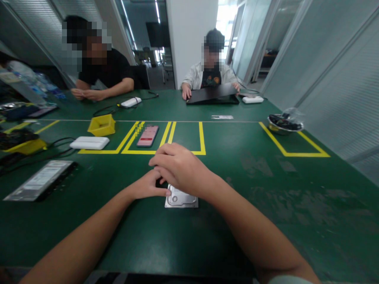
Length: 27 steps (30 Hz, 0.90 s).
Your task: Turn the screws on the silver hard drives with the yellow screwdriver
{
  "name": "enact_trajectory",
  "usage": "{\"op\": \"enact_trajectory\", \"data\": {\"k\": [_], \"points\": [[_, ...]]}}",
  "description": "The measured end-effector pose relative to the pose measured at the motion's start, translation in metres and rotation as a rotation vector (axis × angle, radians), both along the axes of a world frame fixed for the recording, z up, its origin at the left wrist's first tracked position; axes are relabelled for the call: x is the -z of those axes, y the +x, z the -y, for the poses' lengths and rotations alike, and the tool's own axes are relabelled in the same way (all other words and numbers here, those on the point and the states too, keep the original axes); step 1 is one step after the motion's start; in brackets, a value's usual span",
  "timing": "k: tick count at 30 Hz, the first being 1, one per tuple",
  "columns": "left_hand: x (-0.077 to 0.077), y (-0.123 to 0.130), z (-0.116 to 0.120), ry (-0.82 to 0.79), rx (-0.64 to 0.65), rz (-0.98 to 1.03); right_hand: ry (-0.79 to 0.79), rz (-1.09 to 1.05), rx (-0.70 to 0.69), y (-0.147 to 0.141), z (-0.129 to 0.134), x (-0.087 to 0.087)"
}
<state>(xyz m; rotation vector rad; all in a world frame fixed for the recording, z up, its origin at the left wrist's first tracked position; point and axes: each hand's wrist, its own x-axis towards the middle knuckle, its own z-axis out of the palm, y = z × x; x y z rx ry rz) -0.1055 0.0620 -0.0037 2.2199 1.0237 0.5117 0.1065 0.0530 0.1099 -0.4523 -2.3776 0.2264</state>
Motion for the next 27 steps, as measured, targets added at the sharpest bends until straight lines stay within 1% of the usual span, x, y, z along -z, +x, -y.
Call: {"op": "enact_trajectory", "data": {"k": [4, 6, 9, 11, 15, 17, 23, 27], "points": [[-0.0008, -0.0002, -0.0001, -0.029, 0.014, 0.017, 0.029, -0.032, -0.057, -0.0004, -0.0004, 0.0010], [-0.0013, 0.0001, 0.0003, -0.039, 0.009, 0.021, 0.009, -0.032, -0.037, -0.0006, 0.0003, 0.0013], [-0.0025, 0.0005, 0.0011, -0.012, -0.005, 0.002, -0.020, -0.020, 0.021, -0.0006, 0.0010, 0.0008], [-0.0035, 0.0004, 0.0014, 0.005, -0.002, 0.000, -0.026, -0.019, 0.026, -0.0004, 0.0006, 0.0007], [-0.0044, 0.0000, 0.0012, -0.015, 0.021, 0.028, -0.005, -0.058, -0.068, -0.0001, -0.0011, 0.0017], [-0.0040, 0.0002, 0.0011, -0.032, 0.027, 0.037, 0.002, -0.073, -0.090, 0.0000, -0.0012, 0.0023], [-0.0023, 0.0013, 0.0013, -0.039, -0.018, 0.016, -0.041, -0.039, 0.001, 0.0004, 0.0010, 0.0008], [-0.0041, 0.0008, 0.0016, -0.017, -0.014, -0.015, -0.035, -0.018, 0.007, 0.0004, 0.0006, -0.0003]]}}
